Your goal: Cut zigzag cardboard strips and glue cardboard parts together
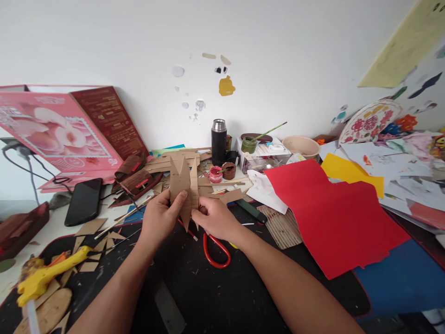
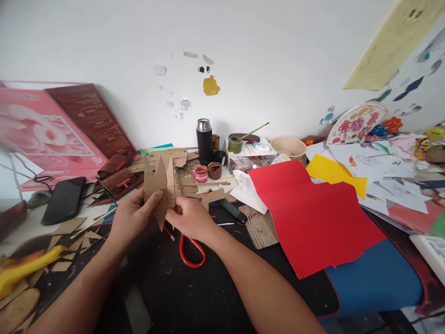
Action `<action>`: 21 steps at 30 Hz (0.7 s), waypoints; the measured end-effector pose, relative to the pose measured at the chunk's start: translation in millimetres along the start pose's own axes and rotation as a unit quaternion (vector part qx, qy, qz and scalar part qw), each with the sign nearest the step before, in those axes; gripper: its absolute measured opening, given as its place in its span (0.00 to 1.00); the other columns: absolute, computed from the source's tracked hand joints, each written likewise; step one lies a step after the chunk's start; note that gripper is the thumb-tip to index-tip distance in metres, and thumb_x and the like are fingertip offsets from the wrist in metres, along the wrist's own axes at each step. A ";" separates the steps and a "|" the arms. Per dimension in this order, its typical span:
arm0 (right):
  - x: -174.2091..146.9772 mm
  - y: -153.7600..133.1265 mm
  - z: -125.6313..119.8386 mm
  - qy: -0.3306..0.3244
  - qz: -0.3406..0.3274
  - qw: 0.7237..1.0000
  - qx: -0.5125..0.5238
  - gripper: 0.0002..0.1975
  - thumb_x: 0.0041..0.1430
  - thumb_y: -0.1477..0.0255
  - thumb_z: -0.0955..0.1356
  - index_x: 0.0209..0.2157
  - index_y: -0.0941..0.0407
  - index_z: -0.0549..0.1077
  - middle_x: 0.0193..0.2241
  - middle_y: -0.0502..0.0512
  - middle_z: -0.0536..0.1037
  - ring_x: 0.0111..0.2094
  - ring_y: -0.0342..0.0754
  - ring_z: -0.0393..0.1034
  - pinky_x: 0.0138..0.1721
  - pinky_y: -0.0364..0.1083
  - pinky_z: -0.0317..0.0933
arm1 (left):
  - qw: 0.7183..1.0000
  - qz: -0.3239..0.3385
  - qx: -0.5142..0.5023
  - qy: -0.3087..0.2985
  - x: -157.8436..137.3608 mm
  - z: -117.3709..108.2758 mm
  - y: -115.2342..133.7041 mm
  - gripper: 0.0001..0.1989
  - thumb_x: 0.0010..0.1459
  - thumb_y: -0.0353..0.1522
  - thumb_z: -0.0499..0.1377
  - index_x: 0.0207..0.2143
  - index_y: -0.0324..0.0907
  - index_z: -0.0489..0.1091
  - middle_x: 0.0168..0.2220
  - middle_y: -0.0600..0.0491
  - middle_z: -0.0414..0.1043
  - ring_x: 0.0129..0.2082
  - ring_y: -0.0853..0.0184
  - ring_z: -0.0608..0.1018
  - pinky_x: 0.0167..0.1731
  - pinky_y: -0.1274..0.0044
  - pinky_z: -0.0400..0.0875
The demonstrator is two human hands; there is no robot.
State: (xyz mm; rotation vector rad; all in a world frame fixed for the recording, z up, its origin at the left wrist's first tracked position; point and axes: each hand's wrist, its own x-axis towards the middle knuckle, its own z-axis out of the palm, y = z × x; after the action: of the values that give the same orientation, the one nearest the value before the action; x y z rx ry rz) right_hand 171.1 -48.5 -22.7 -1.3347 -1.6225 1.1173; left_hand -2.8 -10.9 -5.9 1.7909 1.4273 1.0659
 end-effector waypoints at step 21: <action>1.2 3.5 -0.1 0.010 -0.009 1.000 -0.012 0.15 0.70 0.68 0.69 0.27 0.53 0.66 0.22 0.45 0.70 0.23 0.44 0.66 0.25 0.43 0.52 | 1.000 0.021 0.024 0.000 1.2 -0.4 -3.0 0.18 0.61 0.48 0.58 0.27 0.44 0.71 0.22 0.56 0.73 0.23 0.67 0.70 0.24 0.77 0.62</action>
State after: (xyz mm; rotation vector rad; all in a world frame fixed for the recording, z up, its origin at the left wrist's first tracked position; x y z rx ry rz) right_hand 172.1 -47.0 -26.0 -1.3413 -1.6355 1.0739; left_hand -4.5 -9.0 -7.9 1.8617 1.4320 1.0600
